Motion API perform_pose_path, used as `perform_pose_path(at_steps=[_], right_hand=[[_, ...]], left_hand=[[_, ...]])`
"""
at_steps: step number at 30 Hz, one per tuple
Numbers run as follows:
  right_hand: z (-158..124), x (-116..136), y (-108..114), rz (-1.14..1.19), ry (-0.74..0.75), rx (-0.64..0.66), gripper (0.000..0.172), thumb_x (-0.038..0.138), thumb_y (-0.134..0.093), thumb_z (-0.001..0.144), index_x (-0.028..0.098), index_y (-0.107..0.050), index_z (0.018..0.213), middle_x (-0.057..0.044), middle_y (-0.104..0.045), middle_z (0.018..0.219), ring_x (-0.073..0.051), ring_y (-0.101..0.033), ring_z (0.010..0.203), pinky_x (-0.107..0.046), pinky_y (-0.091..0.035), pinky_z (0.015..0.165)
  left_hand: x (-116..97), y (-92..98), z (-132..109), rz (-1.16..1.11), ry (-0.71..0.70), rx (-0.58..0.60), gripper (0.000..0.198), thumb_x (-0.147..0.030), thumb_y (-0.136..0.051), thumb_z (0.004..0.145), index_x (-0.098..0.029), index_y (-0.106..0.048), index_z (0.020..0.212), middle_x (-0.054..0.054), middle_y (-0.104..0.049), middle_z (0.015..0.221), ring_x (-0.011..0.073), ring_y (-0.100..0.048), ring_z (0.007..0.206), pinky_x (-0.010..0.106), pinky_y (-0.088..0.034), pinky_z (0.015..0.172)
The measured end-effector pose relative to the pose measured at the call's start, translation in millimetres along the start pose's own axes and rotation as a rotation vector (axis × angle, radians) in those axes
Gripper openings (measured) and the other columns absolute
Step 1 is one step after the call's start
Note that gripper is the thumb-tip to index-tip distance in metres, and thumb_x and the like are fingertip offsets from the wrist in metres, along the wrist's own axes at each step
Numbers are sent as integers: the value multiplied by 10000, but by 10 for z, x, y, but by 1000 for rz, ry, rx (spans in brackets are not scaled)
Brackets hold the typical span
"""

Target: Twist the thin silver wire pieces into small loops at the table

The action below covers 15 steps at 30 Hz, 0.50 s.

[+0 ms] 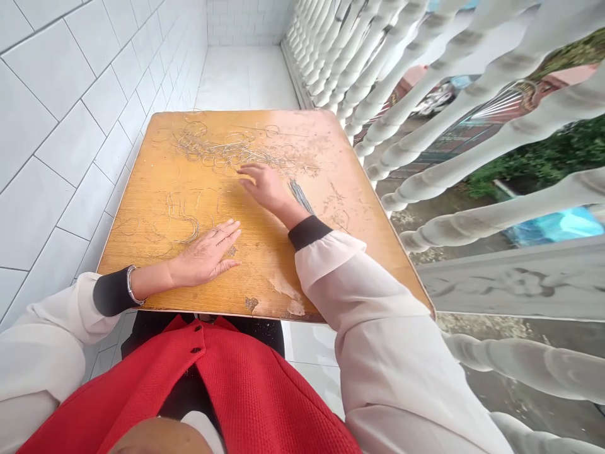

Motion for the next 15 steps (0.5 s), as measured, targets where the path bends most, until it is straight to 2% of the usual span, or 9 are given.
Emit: perform_pose_path(at_steps=[2,4,8,12,15], right_hand=[[207,-168,105,-29,-117,-90,358,267,-501,974,196,-809,1140,-161,-782,1210,-300,-737,1070,-507,-586,1003],[434,-295,151,-71,-175,-116,332,299,-526,966,215,-821,1095,-141,-793,1077,-280,-723,926,-495,-595,926],[836,-323,-24,-101,-63,-12,265,336,-613,916,242,-833,1028,-118,-781,1014,-259,-681,863,-468,-590,871],[1028,-170,-339,-190,2,116,127,249,-695,829,214,-802,887,-121,-766,1059,-281,-683,944,-484,-569,896],[1052,-70,-401,-244,0,173,114,158,-664,831,212,-748,776,-103,-767,1063,-289,-688,996,-478,-563,906]], left_hand=[[76,187,19,-65,-25,-137,593,-480,-417,1109,-52,-555,1495,237,-518,1628,311,-436,1587,501,-402,1294],[221,392,40,-153,10,-314,492,-426,-391,1121,-127,-616,1441,176,-611,1562,261,-546,1510,484,-440,1270],[674,672,34,-352,231,-648,381,-401,-441,1103,-202,-713,1281,107,-750,1366,210,-692,1317,425,-511,1199],[1107,706,-71,-521,433,-918,312,-414,-514,1074,-236,-720,1225,76,-769,1300,202,-706,1278,412,-522,1183],[1281,650,-146,-589,510,-983,263,-383,-547,1057,-243,-716,1202,69,-761,1311,192,-700,1283,407,-516,1193]])
Point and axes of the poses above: each hand's wrist, its own z-axis towards the middle knuckle, its own y-axis out of the back of the hand, x = y × z, the point moved 2 cm from there along z, towards the middle knuckle
